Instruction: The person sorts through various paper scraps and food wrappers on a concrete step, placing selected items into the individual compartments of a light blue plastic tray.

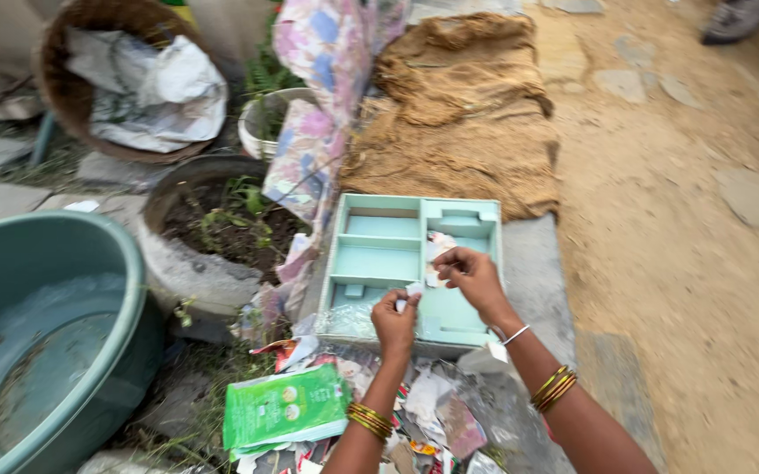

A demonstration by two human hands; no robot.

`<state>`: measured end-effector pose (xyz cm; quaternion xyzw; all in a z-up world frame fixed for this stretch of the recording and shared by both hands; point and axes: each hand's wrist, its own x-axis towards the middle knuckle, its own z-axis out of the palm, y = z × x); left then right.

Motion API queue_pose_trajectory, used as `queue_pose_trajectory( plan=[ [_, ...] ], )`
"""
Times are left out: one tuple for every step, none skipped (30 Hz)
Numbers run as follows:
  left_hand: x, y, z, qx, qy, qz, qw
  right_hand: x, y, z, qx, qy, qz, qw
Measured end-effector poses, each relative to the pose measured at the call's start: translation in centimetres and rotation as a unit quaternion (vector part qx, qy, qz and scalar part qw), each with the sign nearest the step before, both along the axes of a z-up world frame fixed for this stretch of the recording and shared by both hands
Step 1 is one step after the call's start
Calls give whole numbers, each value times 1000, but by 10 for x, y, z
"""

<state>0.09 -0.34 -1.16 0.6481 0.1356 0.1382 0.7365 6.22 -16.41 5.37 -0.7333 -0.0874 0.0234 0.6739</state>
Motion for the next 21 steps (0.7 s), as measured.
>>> queue_pose_trajectory(
  plan=[
    [-4, -5, 6, 13, 1, -6, 1000, -17, -1, 6, -9, -9, 1, 1000],
    [-9, -11, 15, 26, -2, -12, 1000, -33, -3, 16, -27, -17, -18, 999],
    [-13, -20, 27, 38, -5, -18, 999, -50, -5, 25, -46, -24, -36, 998],
    [-16, -30, 37, 87, -56, -17, 995, -64, -8, 33, -64, -30, -54, 996],
    [-19, -39, 48, 134, -109, -16, 985, -75, -12, 40, -66, -27, -63, 995],
    [-24, -49, 58, 179, -160, -12, 971, -86, -18, 46, -67, -23, -69, 995],
    [-29, -59, 66, 172, -166, -30, 971, -96, -27, 50, -69, -18, -76, 995],
    [-32, -68, 74, 167, -174, -49, 969, -103, -35, 53, -32, -19, -92, 995],
    [-37, -76, 80, 162, -181, -68, 968, -110, -43, 53, 4, -20, -108, 994],
    [-43, -83, 85, 167, -186, -81, 965, -116, -52, 52, 42, -22, -123, 991],
    [-49, -91, 88, 173, -191, -94, 962, -124, -61, 50, 61, -21, -137, 989],
    [-54, -97, 90, 178, -198, -106, 958, -131, -70, 47, 81, -22, -149, 985],
    [-59, -103, 92, 183, -210, -118, 953, -139, -78, 43, 100, -24, -162, 981],
    [-65, -110, 91, 186, -221, -129, 949, -147, -86, 38, 105, -16, -173, 979],
    [-71, -115, 90, 189, -232, -140, 944, -156, -93, 33, 111, -8, -185, 977],
    [-77, -121, 89, 189, -234, -155, 941, -163, -100, 28, 117, -2, -194, 974],
    [-82, -126, 89, 189, -236, -170, 938, -169, -107, 23, 103, -18, -193, 976],
    [-88, -131, 87, 189, -236, -183, 935, -174, -113, 18, 87, -33, -190, 977],
    [-92, -136, 85, 185, -238, -189, 934, -178, -120, 14, 72, -47, -188, 978],
    [-96, -141, 84, 181, -239, -193, 934, -183, -126, 10, 81, -31, -200, 976],
    [-99, -145, 83, 177, -240, -198, 934, -186, -132, 7, 90, -14, -212, 973]
  ],
)
